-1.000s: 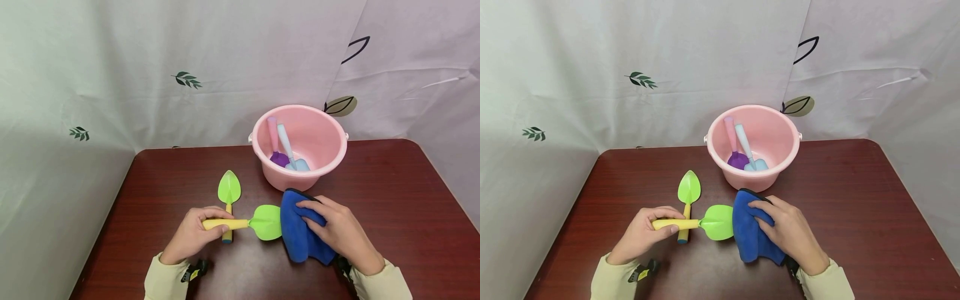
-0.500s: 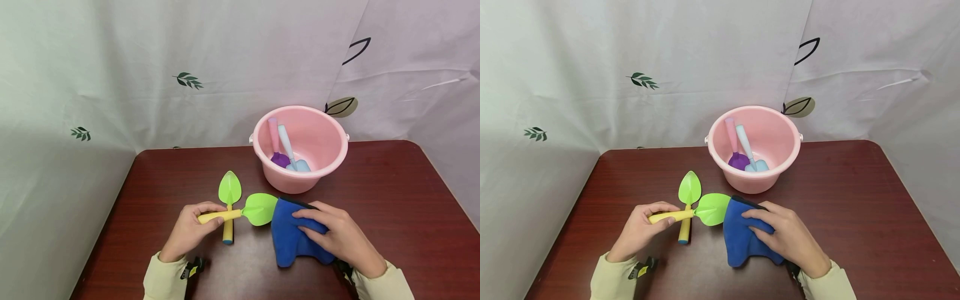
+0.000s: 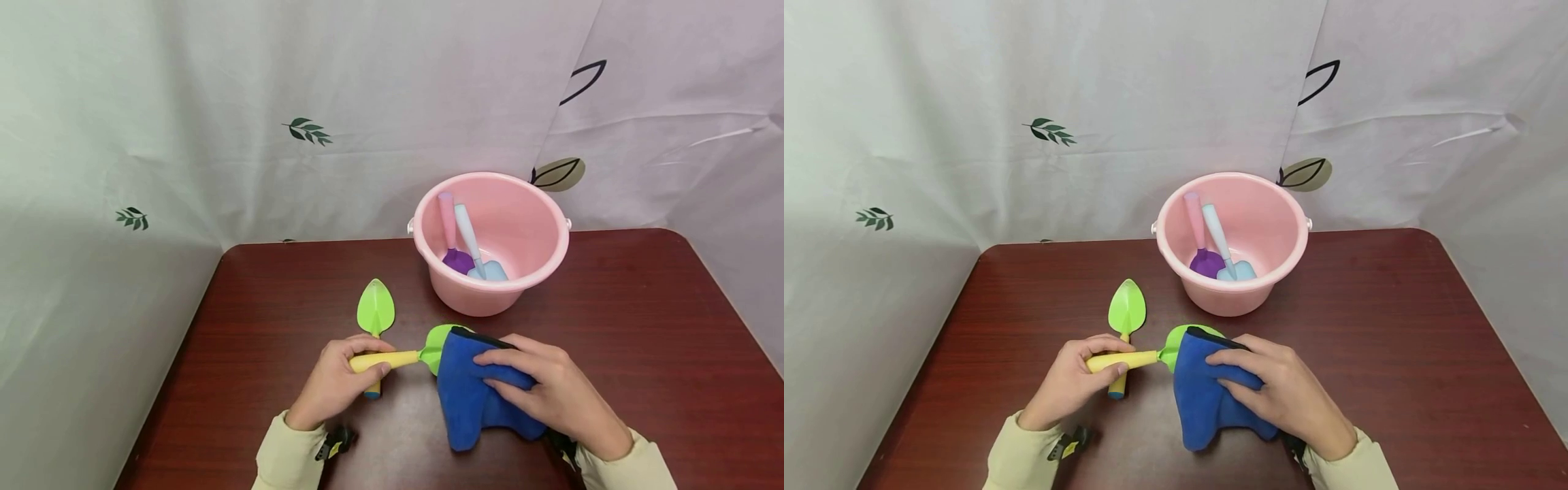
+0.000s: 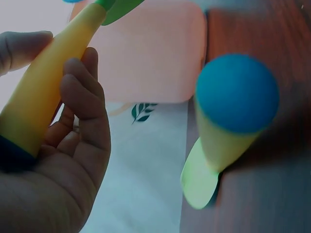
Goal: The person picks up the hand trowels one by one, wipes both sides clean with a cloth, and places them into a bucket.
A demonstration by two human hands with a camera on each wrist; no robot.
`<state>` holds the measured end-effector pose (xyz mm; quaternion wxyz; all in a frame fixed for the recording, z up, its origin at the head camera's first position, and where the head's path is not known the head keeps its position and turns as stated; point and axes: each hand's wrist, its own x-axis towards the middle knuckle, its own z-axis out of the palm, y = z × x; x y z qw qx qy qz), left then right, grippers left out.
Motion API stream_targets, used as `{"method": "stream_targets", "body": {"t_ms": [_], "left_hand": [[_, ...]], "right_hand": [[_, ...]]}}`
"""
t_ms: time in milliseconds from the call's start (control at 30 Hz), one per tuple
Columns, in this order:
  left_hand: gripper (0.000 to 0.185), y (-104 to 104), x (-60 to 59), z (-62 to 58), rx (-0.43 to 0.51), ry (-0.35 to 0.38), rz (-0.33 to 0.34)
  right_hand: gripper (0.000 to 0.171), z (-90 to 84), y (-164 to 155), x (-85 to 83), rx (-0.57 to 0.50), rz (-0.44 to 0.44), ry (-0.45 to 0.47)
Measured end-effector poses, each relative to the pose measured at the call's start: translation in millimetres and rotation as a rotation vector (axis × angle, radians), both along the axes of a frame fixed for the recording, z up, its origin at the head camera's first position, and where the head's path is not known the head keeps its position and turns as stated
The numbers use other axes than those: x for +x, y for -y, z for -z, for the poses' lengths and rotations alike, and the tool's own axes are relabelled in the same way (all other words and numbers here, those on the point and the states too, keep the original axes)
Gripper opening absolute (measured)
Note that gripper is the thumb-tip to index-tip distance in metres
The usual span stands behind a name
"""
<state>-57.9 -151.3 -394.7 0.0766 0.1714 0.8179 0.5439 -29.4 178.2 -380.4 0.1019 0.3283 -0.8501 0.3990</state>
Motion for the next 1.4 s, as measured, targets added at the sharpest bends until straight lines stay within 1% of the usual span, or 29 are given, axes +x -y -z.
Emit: {"method": "stream_targets", "body": {"t_ms": [67,167,267,400,600,700,1000,1200,1400], "left_hand": [[0.02,-4.0,1.5,1.8,-0.005,-0.001,0.022],[0.02,-9.3,3.5,4.5,0.008,-0.016,0.06],[0.02,-13.6,5.1,6.0,0.024,-0.03,0.099],[0.02,-17.7,7.5,4.5,0.027,-0.026,0.136],[0.02,-20.7,9.6,2.4,0.027,-0.05,0.166],[0.019,-21.1,10.4,2.6,0.032,-0.054,0.173],[0.019,-19.0,9.6,1.8,0.059,-0.049,0.174],[0.019,-14.7,7.5,1.0,0.077,-0.05,0.173],[0.019,-7.4,7.2,-2.6,0.075,-0.015,0.163]], "right_hand": [[0.034,0.6,0.4,-0.3,-0.008,-0.008,-0.014],[0.035,1.0,0.8,-0.4,-0.013,-0.012,-0.024],[0.043,0.8,1.4,0.0,-0.005,-0.005,-0.02],[0.052,0.5,2.4,0.5,0.014,0.014,-0.014],[0.06,2.0,4.1,-0.8,0.005,0.031,-0.072],[0.061,3.1,4.8,-1.7,0.002,0.04,-0.096],[0.059,4.3,3.8,-3.2,0.039,0.089,-0.07],[0.059,5.2,2.0,-3.8,0.034,0.123,-0.091],[0.058,5.9,0.5,-5.5,0.044,0.134,-0.091]]}}
